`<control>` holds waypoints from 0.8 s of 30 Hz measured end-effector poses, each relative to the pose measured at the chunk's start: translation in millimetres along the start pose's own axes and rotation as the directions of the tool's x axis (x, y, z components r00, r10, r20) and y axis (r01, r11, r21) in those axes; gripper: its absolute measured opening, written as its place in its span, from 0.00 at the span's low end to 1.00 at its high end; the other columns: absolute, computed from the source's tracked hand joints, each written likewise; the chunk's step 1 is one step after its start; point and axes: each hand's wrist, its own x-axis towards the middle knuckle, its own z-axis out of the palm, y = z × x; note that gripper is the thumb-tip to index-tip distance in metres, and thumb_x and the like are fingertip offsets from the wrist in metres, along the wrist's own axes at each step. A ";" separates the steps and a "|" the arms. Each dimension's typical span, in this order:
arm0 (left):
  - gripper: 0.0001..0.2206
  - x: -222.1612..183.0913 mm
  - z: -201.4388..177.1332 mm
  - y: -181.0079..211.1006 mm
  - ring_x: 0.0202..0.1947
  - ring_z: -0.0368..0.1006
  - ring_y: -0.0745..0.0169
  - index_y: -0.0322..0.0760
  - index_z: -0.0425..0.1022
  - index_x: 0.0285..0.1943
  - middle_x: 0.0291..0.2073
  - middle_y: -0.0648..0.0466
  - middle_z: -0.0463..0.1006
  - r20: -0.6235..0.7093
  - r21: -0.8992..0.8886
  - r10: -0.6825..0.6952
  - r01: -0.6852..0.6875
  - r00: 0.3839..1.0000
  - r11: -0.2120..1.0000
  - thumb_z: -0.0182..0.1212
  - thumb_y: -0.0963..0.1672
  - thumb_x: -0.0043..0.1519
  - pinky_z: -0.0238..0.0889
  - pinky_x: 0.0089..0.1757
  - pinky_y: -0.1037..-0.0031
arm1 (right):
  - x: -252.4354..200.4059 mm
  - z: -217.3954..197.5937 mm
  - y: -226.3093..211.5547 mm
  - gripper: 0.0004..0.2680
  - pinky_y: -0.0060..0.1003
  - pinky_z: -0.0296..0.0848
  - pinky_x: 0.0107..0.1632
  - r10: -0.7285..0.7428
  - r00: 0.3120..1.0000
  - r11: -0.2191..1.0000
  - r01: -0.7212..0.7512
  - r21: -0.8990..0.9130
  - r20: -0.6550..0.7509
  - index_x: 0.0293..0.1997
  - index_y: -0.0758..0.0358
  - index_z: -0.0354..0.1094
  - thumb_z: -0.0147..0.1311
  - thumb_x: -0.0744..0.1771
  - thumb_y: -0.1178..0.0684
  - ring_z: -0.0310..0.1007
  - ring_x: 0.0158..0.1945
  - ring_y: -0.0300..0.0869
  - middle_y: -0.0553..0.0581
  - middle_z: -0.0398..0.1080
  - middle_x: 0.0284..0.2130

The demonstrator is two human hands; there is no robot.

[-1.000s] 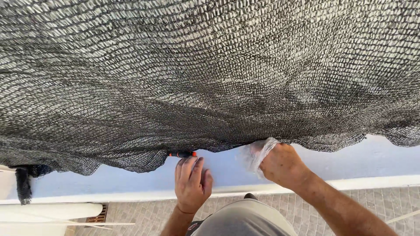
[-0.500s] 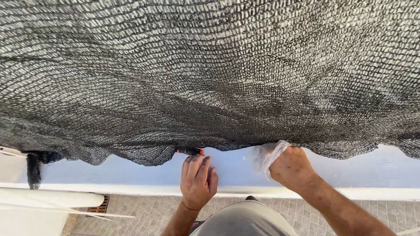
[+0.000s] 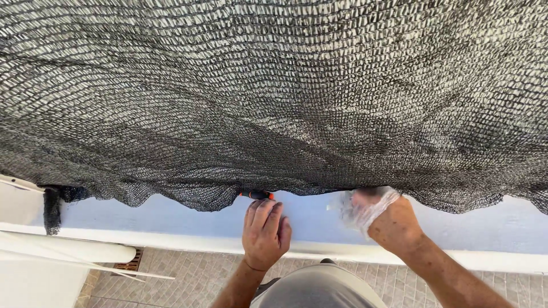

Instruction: Installing a black mesh screen into a white frame using a screwdriver to secure the edges.

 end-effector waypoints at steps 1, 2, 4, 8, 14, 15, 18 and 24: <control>0.13 -0.2 0.8 -0.6 0.45 0.72 0.42 0.24 0.77 0.46 0.46 0.43 0.73 0.002 -0.003 -0.003 0.003 1.000 1.000 0.51 0.43 0.64 0.69 0.47 0.55 | -0.1 -1.0 2.2 0.12 0.35 0.74 0.35 0.053 0.998 0.999 -0.053 0.000 -0.043 0.46 0.47 0.67 0.55 0.63 0.62 0.73 0.35 0.42 0.46 0.68 0.36; 0.13 -0.2 1.6 -1.5 0.45 0.71 0.42 0.24 0.77 0.46 0.46 0.43 0.73 0.003 -0.006 -0.006 0.006 1.000 1.000 0.52 0.43 0.63 0.69 0.47 0.54 | -0.2 -2.1 4.4 0.10 0.36 0.72 0.39 0.107 0.990 0.994 -0.107 0.001 -0.087 0.42 0.47 0.65 0.54 0.63 0.62 0.73 0.35 0.41 0.44 0.70 0.33; 0.13 0.1 2.5 -1.9 0.45 0.71 0.41 0.24 0.77 0.47 0.47 0.43 0.73 0.002 -0.006 -0.012 0.012 1.000 1.000 0.51 0.43 0.64 0.68 0.47 0.54 | -4.8 11.7 6.5 0.12 0.38 0.71 0.45 0.100 0.971 0.995 -0.099 0.014 -0.218 0.45 0.47 0.67 0.49 0.62 0.62 0.71 0.42 0.44 0.46 0.68 0.39; 0.15 -6.9 5.9 -4.7 0.49 0.72 0.39 0.24 0.76 0.51 0.52 0.39 0.72 0.000 0.012 -0.064 0.064 0.998 0.998 0.51 0.44 0.65 0.70 0.49 0.54 | -19.2 -29.1 12.7 0.10 0.35 0.72 0.38 0.409 0.794 0.572 0.160 0.804 -0.449 0.34 0.53 0.69 0.48 0.61 0.67 0.76 0.35 0.43 0.49 0.77 0.32; 0.14 -11.1 2.7 -8.7 0.48 0.71 0.37 0.24 0.76 0.52 0.51 0.39 0.71 -0.039 0.015 -0.101 0.101 0.994 0.995 0.54 0.41 0.64 0.71 0.47 0.54 | -56.0 -2.0 0.9 0.04 0.44 0.64 0.28 0.696 0.657 0.587 -0.287 0.757 -0.290 0.27 0.59 0.69 0.52 0.61 0.63 0.63 0.22 0.43 0.51 0.70 0.22; 0.14 -12.1 0.3 -9.8 0.48 0.71 0.37 0.24 0.76 0.52 0.51 0.39 0.71 -0.040 0.026 -0.106 0.107 0.994 0.994 0.54 0.41 0.64 0.71 0.47 0.54 | -64.0 -7.2 -3.4 0.04 0.44 0.64 0.28 0.690 0.663 0.588 -0.276 0.760 -0.292 0.27 0.59 0.69 0.52 0.61 0.63 0.63 0.22 0.43 0.51 0.70 0.22; 0.14 -12.6 -6.1 -16.3 0.48 0.70 0.42 0.28 0.76 0.55 0.52 0.42 0.70 -0.037 0.037 -0.159 0.160 0.987 0.986 0.54 0.41 0.64 0.69 0.48 0.56 | -86.2 -13.3 -15.2 0.02 0.34 0.73 0.37 0.778 0.622 0.392 -0.371 0.842 -0.088 0.37 0.54 0.77 0.62 0.64 0.55 0.75 0.27 0.35 0.46 0.78 0.26; 0.19 -8.7 -12.1 -33.2 0.48 0.66 0.39 0.31 0.74 0.59 0.55 0.40 0.67 0.050 0.118 -0.228 0.221 0.972 0.968 0.54 0.39 0.58 0.64 0.47 0.52 | -102.9 -5.4 -29.8 0.03 0.30 0.61 0.32 0.894 0.419 0.051 -0.453 0.890 0.162 0.42 0.65 0.78 0.61 0.70 0.58 0.60 0.23 0.34 0.52 0.67 0.17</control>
